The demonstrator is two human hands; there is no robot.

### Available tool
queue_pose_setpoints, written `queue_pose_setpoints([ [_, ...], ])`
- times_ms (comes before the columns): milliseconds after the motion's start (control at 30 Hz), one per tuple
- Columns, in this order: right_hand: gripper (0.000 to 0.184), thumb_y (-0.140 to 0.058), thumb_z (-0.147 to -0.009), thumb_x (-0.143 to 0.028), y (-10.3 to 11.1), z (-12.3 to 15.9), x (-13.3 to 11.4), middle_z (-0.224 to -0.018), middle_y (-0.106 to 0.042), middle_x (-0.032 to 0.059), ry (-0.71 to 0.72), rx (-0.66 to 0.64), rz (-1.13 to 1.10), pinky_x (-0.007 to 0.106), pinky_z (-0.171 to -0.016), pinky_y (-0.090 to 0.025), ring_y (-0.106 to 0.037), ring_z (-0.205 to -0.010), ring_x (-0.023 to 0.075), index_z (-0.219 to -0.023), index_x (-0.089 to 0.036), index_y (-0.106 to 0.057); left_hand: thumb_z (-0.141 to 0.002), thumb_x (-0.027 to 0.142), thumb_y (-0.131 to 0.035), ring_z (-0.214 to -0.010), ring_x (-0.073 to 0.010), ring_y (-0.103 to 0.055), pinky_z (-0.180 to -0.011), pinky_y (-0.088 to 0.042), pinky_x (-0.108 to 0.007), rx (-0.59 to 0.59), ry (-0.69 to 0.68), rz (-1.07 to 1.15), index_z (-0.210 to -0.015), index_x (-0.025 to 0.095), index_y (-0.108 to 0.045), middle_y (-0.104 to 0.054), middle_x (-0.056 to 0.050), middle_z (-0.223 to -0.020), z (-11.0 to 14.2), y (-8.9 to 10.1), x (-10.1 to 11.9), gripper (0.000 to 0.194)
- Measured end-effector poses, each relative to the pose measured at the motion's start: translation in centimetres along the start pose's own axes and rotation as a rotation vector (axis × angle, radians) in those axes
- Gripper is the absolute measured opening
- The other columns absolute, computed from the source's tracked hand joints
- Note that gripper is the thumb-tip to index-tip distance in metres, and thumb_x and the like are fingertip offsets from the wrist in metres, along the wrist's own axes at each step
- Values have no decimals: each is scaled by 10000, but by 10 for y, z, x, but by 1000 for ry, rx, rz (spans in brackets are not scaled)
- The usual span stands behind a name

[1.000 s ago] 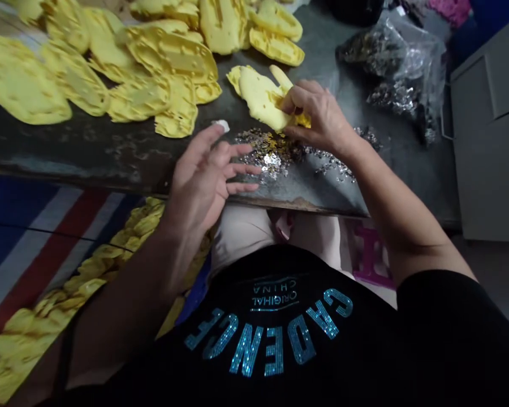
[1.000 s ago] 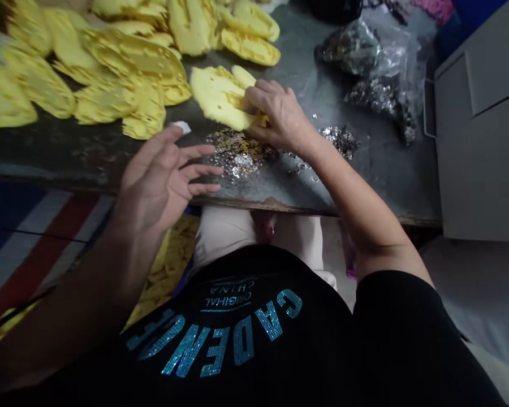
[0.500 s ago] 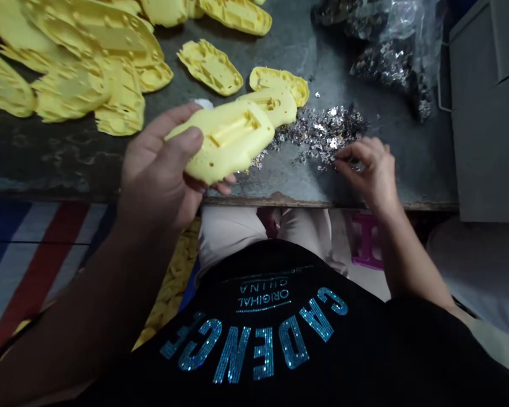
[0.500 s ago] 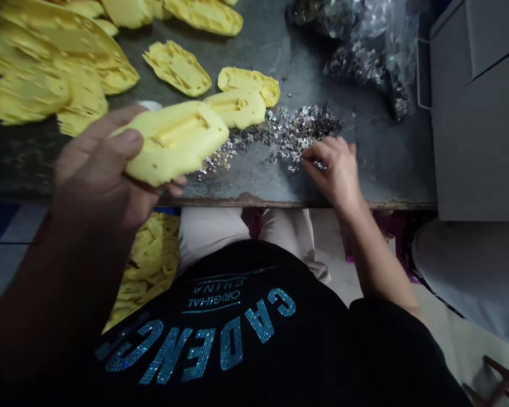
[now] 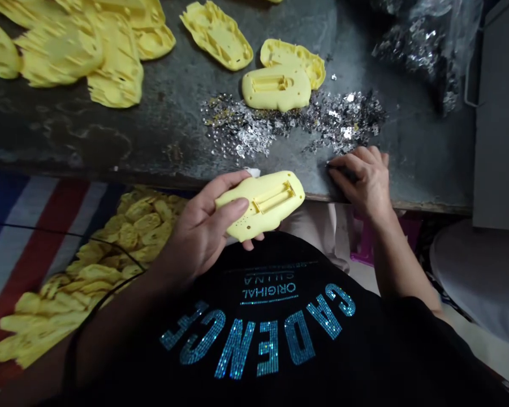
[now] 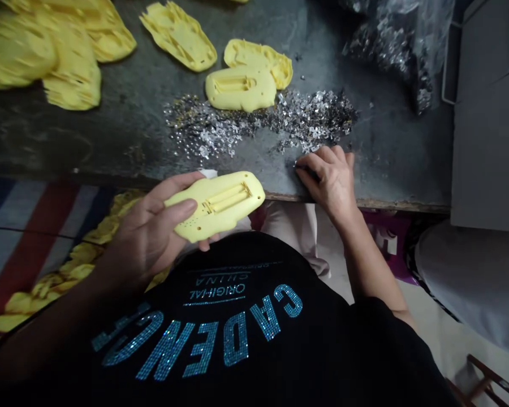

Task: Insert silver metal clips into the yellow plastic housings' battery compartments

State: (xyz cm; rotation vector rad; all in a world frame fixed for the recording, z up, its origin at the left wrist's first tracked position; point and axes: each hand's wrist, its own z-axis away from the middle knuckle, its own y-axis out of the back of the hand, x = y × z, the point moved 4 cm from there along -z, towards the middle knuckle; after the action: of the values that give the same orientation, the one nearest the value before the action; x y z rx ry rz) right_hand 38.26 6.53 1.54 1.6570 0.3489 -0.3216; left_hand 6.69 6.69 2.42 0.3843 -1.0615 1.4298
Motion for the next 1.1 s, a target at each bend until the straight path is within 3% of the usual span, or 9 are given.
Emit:
queue_pose_setpoints([
  [100, 153, -737, -1082, -391, 6, 5, -15, -965, -800, 38, 72, 60, -60, 507, -959, -503, -708, -998, 306, -1048, -295, -850, -970, 378, -897, -631, -205, -829, -411, -591, -235, 15, 26, -40, -1483, 268, -686, -849, -112, -1351, 5, 1, -4, 566],
  [233, 74, -795, -1102, -350, 22, 17, -53, -942, -848, 7, 207, 81, -268, 416, -847, -526, -763, -855, 232, -1100, -299, -849, -1043, 389, -846, -707, -202, -850, -440, -617, -220, -43, 10, -97, -1538, 280, -623, -805, -134, -1425, 14, 2, -8, 554],
  [400, 83, -805, -1088, -251, 30, 23, -88, -975, -876, 0, 323, 56, -397, 407, -786, -608, -802, -857, 237, -1128, -319, -831, -1078, 417, -841, -762, -238, -881, -463, -660, -224, -127, -96, -116, -1542, 313, -606, -814, -93, -1306, 23, 0, -8, 530],
  [567, 185, -780, -1072, -150, 32, 23, -99, -1011, -863, 19, 395, 87, -363, 401, -810, -659, -801, -891, 232, -1171, -299, -828, -1089, 429, -831, -738, -226, -865, -479, -683, -227, -176, -154, -133, -1498, 291, -572, -806, -62, -1165, 26, -4, -4, 504],
  [700, 208, -784, -1061, -122, 36, 25, -106, -1023, -859, 26, 443, 98, -298, 402, -811, -663, -794, -888, 228, -1186, -285, -817, -1082, 415, -838, -756, -203, -863, -481, -691, -217, -174, -197, -163, -1495, 298, -582, -769, -54, -1278, 27, -3, -3, 500],
  [867, 207, -747, -1087, -130, 36, 25, -111, -1055, -864, 22, 456, 72, -204, 408, -802, -656, -793, -901, 227, -1175, -306, -812, -1116, 404, -792, -749, -203, -866, -518, -695, -212, -195, -200, -165, -1514, 293, -561, -804, -22, -1115, 30, -5, -2, 474],
  [1100, 265, -744, -1094, -108, 37, 30, -117, -1105, -863, 41, 502, 67, -111, 398, -824, -654, -769, -908, 222, -1298, -275, -769, -1108, 426, -791, -727, -208, -860, -498, -688, -244, -175, -187, -161, -1493, 282, -571, -808, -28, -1112, 31, -8, -2, 465],
])
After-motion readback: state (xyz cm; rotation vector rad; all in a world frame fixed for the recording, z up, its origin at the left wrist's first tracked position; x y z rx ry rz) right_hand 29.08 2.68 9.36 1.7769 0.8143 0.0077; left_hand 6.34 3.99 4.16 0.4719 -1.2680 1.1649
